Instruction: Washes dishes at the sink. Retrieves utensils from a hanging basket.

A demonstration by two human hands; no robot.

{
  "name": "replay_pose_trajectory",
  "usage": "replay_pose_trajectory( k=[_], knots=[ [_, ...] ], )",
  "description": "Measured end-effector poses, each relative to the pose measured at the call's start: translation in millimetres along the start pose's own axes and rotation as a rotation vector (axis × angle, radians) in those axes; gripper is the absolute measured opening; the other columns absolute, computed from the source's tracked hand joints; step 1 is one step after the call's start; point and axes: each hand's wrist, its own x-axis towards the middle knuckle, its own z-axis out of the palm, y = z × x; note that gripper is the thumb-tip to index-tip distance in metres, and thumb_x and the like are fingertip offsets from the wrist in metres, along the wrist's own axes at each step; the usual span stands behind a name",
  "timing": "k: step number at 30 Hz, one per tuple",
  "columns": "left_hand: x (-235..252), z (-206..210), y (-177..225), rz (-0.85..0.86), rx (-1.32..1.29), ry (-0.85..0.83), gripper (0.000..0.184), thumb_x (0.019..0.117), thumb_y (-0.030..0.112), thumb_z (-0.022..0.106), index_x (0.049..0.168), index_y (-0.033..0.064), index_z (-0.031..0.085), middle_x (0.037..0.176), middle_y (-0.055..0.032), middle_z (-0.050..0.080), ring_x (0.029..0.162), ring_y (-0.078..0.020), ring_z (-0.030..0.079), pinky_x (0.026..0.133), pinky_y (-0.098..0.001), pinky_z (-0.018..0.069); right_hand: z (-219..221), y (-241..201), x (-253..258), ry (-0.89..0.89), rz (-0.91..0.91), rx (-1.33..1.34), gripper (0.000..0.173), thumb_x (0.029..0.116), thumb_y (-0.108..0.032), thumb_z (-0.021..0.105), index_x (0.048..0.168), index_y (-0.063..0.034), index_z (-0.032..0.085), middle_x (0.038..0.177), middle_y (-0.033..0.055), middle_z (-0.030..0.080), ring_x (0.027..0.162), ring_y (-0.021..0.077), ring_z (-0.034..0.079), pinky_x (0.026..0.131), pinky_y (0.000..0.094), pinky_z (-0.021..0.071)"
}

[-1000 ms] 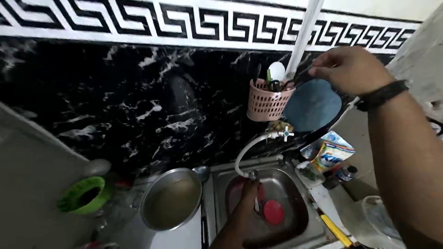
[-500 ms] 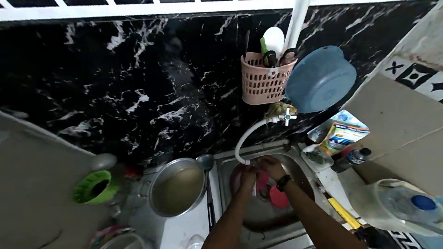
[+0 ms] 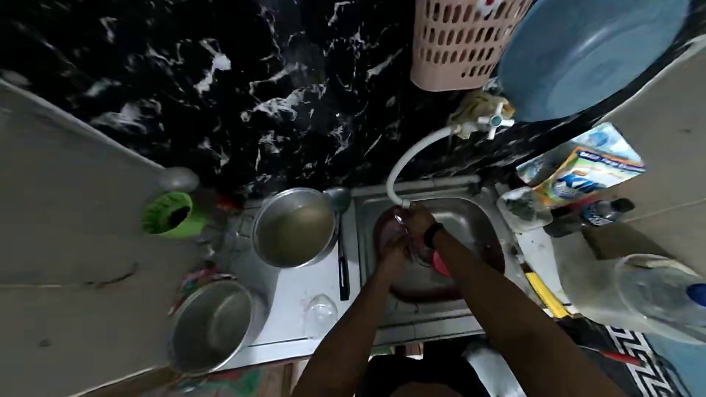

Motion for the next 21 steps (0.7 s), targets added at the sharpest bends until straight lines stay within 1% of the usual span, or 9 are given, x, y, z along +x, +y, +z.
replay_pose_trajectory(
  k=[2,4,7,9,11,14,16,18,21],
  knots=[
    [5,-1,4,0.051,0.035,0.015,0.032,0.1091,0.016,0.046,0.136,-0.0012,0.053,0.098,-0.0078,0.065,0.075,-0.0122,0.062,0.066,-0.0279,0.0551,-17,2,3,-0.009,-0.052,0.067,0.038,0.1068,-0.023,0.055,0.136,0.0015,0.061,0.130,0.0248,0.065,0.121,0.0359,0.063,0.108,0.0523,0.0477],
    [18,-2,14,0.148,0.192,0.037,0.032,0.1088,0.019,0.048,0.131,-0.0016,0.058,0.096,-0.0083,0.064,0.073,-0.0119,0.060,0.065,-0.0278,0.0534,-33,4,-1,-0.003,-0.059,0.264,0.033,0.1049,-0.013,0.056,0.136,-0.0012,0.061,0.124,0.0207,0.068,0.108,0.0286,0.069,0.098,0.0465,0.0557],
    [23,3,30,0.286,0.421,-0.012,0.031,0.1070,0.020,0.052,0.128,0.0003,0.064,0.099,-0.0093,0.068,0.080,-0.0122,0.062,0.073,-0.0293,0.0548,-52,16,-16,0.016,-0.059,0.325,0.029,0.1034,-0.016,0.061,0.128,-0.0018,0.066,0.115,0.0153,0.072,0.099,0.0217,0.073,0.093,0.0405,0.0602],
    [9,18,48,0.321,0.489,-0.095,0.029,0.1054,0.015,0.055,0.127,-0.0017,0.064,0.111,-0.0123,0.069,0.094,-0.0135,0.066,0.086,-0.0307,0.0562,-72,19,-33,0.069,-0.066,0.192,0.029,0.1045,-0.022,0.059,0.125,-0.0031,0.068,0.113,0.0127,0.072,0.096,0.0193,0.072,0.092,0.0390,0.0599],
    [1,29,64,0.356,0.555,-0.151,0.030,0.1049,0.016,0.057,0.128,-0.0004,0.066,0.120,-0.0132,0.069,0.107,-0.0144,0.067,0.097,-0.0320,0.0543,-102,9,-52,0.132,-0.126,-0.056,0.031,0.1055,-0.028,0.055,0.125,-0.0085,0.071,0.117,0.0099,0.073,0.107,0.0198,0.071,0.101,0.0422,0.0552],
    [-4,40,76,0.497,0.752,-0.124,0.030,0.1051,0.022,0.057,0.128,0.0079,0.070,0.121,-0.0086,0.072,0.111,-0.0135,0.068,0.103,-0.0338,0.0521,-137,-13,-93,0.248,-0.220,-0.422,0.032,0.1063,-0.031,0.051,0.125,-0.0198,0.074,0.122,0.0066,0.074,0.120,0.0240,0.066,0.116,0.0517,0.0402],
    [12,51,77,0.644,0.794,-0.103,0.031,0.1060,0.024,0.054,0.129,0.0115,0.070,0.119,-0.0067,0.073,0.110,-0.0137,0.069,0.103,-0.0359,0.0527,-151,-27,-112,0.365,-0.301,-0.555,0.031,0.1055,-0.028,0.050,0.122,-0.0214,0.076,0.118,0.0053,0.075,0.120,0.0252,0.066,0.122,0.0545,0.0302],
    [18,61,76,0.746,0.710,-0.112,0.029,0.1058,0.021,0.054,0.126,0.0070,0.071,0.116,-0.0085,0.074,0.107,-0.0141,0.070,0.100,-0.0359,0.0544,-161,-37,-130,0.508,-0.375,-0.580,0.029,0.1043,-0.025,0.053,0.118,-0.0171,0.077,0.112,0.0074,0.077,0.112,0.0276,0.070,0.117,0.0555,0.0370],
    [19,55,75,0.626,0.755,-0.045,0.031,0.1067,0.024,0.053,0.128,0.0092,0.070,0.120,-0.0071,0.073,0.111,-0.0150,0.069,0.103,-0.0378,0.0536,-199,-61,-160,0.767,-0.508,-0.461,0.025,0.1033,-0.022,0.056,0.111,-0.0127,0.078,0.103,0.0091,0.077,0.095,0.0278,0.074,0.088,0.0573,0.0588]
  ],
)
